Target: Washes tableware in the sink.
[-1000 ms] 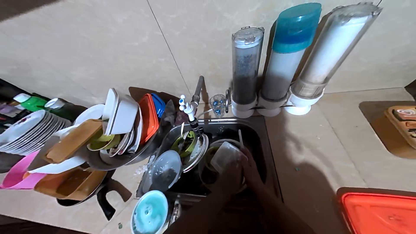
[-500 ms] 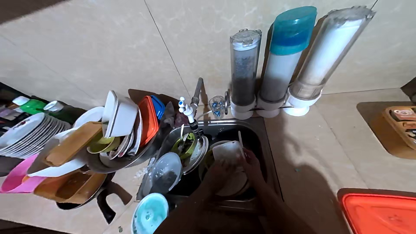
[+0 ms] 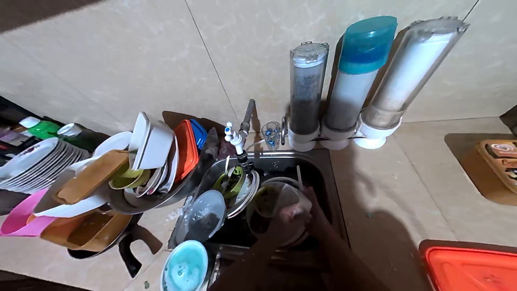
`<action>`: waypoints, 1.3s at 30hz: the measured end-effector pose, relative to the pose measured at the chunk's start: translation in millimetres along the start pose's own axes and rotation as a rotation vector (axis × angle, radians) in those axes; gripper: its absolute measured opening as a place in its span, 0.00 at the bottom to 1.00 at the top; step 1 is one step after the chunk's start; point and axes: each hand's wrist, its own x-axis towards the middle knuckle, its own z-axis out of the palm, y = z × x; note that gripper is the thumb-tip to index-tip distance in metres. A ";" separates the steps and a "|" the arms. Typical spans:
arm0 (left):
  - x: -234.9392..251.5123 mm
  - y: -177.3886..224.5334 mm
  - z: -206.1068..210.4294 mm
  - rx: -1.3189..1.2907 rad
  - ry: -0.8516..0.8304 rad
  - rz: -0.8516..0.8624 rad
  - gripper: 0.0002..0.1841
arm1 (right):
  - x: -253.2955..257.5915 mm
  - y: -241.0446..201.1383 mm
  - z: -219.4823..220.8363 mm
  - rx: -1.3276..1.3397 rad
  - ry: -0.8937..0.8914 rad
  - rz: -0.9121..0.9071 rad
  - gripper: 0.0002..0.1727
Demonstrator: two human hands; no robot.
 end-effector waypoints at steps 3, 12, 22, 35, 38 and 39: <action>10.7 24.4 7.6 -0.619 0.292 -0.312 0.13 | -6.5 -9.3 2.2 0.204 -0.138 0.283 0.38; -13.1 13.7 -8.2 -0.349 0.185 -0.386 0.21 | -6.3 0.7 7.9 0.387 -0.046 0.259 0.36; -154.8 7.4 -140.3 0.626 0.552 -0.220 0.24 | -3.8 -7.5 5.9 0.327 0.043 0.131 0.37; -213.3 -60.7 -149.5 0.915 0.499 -0.255 0.28 | -1.1 -2.3 4.8 0.233 0.031 0.204 0.39; -209.0 -63.6 -164.2 0.901 0.507 -0.317 0.25 | -1.4 -3.1 4.8 0.214 0.027 0.208 0.39; -208.1 -65.1 -171.0 0.900 0.517 -0.342 0.25 | -1.7 -3.4 5.2 0.212 0.027 0.213 0.39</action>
